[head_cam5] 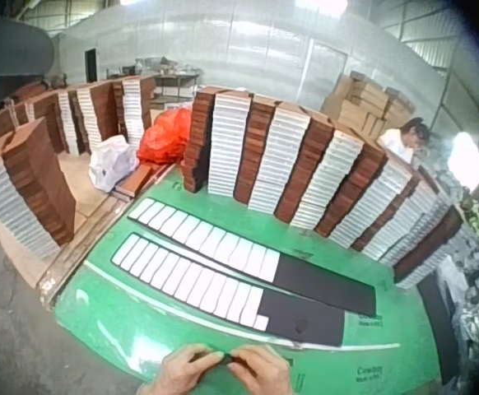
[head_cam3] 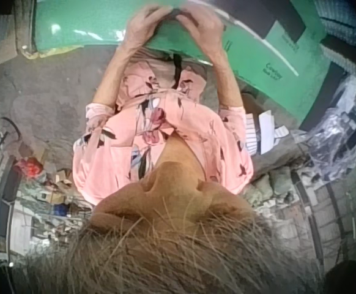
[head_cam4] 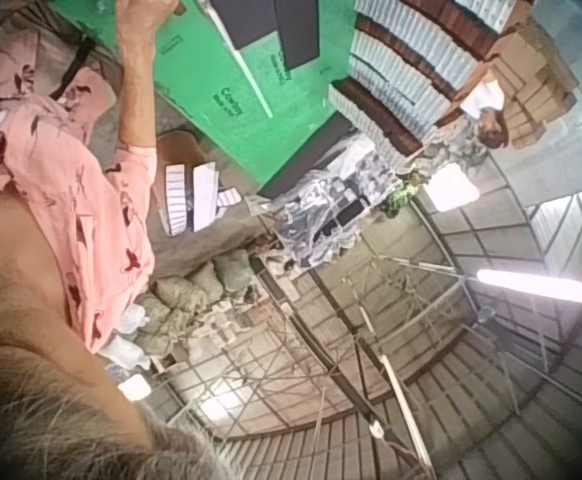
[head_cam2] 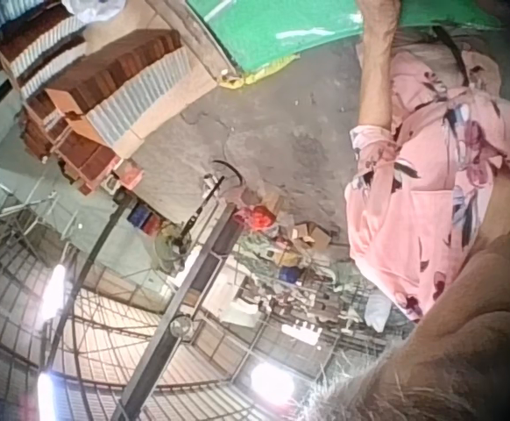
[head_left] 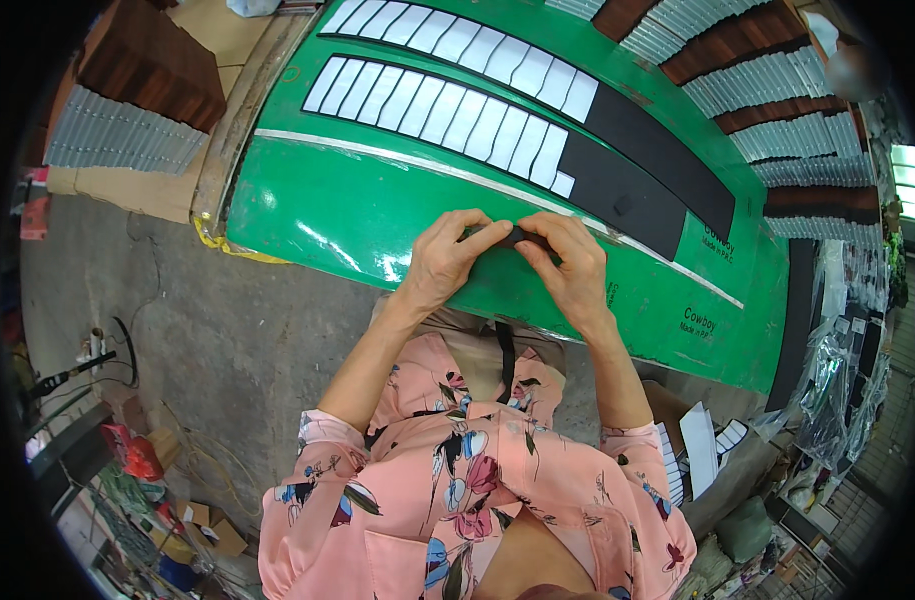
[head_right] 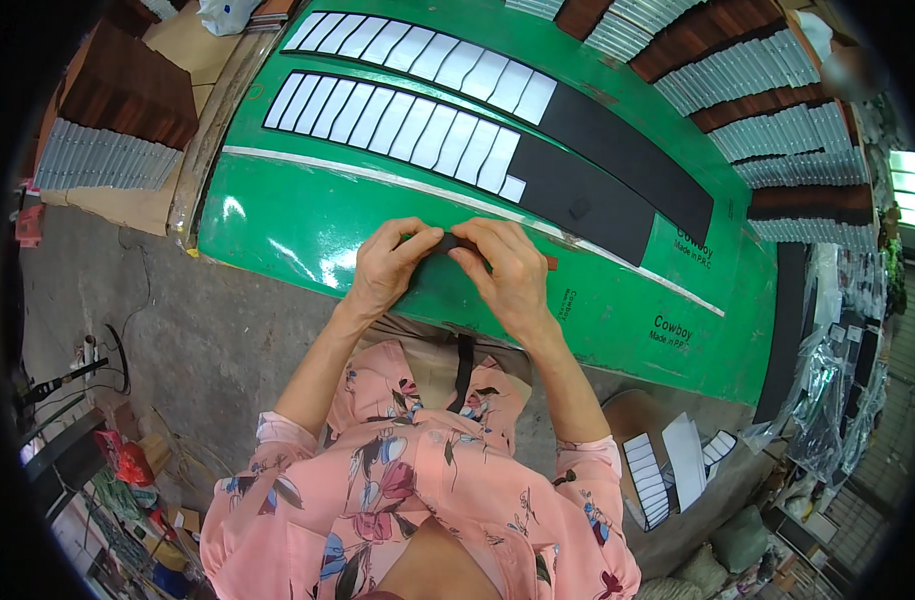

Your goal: The person is assembling wooden and plastic furniture components by hand.

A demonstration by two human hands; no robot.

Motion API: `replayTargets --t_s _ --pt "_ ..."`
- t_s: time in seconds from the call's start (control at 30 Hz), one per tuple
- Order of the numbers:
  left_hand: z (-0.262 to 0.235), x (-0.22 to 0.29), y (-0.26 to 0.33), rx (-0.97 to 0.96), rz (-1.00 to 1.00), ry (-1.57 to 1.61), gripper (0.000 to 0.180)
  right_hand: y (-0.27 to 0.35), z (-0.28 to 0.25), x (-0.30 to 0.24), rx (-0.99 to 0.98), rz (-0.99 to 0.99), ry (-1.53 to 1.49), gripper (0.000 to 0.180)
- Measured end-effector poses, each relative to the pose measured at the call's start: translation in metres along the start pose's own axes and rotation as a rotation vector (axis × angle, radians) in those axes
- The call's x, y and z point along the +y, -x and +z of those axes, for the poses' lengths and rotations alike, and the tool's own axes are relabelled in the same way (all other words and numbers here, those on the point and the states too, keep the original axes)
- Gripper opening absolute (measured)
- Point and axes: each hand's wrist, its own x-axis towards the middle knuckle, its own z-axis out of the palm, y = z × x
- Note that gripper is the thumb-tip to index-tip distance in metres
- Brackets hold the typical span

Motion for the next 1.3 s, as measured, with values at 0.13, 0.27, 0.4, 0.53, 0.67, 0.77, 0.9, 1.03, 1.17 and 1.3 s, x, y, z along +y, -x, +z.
replayTargets --t_s 0.13,0.27,0.4,0.53,0.67,0.77,0.9,1.03,1.17,1.3 --pt "0.0007 0.0010 -0.0023 0.039 -0.006 0.016 0.049 -0.0029 -0.0020 -0.0027 -0.008 0.007 0.007 0.022" --pt "0.0004 0.0019 -0.0018 0.043 -0.014 0.029 0.048 -0.0037 -0.0037 -0.0045 -0.013 0.012 0.000 0.021" --pt "-0.0004 0.0039 -0.0024 0.043 -0.038 0.036 0.048 -0.0067 -0.0075 -0.0094 -0.017 0.009 0.012 0.021" --pt "0.0001 0.0020 -0.0017 0.045 -0.030 0.038 0.048 -0.0060 -0.0067 -0.0070 -0.025 0.010 0.009 0.021" --pt "-0.0010 0.0033 -0.0031 0.037 -0.025 0.035 0.049 -0.0051 -0.0060 -0.0070 -0.019 0.021 -0.004 0.021" --pt "-0.0002 0.0029 -0.0025 0.044 -0.025 0.035 0.049 -0.0051 -0.0060 -0.0067 -0.019 0.022 -0.009 0.021" --pt "-0.0003 0.0039 -0.0030 0.045 -0.027 0.032 0.049 -0.0040 -0.0051 -0.0051 -0.019 0.025 -0.013 0.021" --pt "0.0000 0.0030 -0.0017 0.041 -0.025 0.036 0.048 -0.0038 -0.0047 -0.0055 -0.013 0.016 -0.020 0.021" --pt "-0.0002 0.0029 -0.0023 0.048 -0.021 0.036 0.047 -0.0036 -0.0034 -0.0039 -0.013 0.011 -0.020 0.020" --pt "-0.0004 0.0032 -0.0031 0.040 -0.015 0.039 0.048 -0.0013 -0.0019 -0.0038 0.003 0.005 -0.004 0.021"
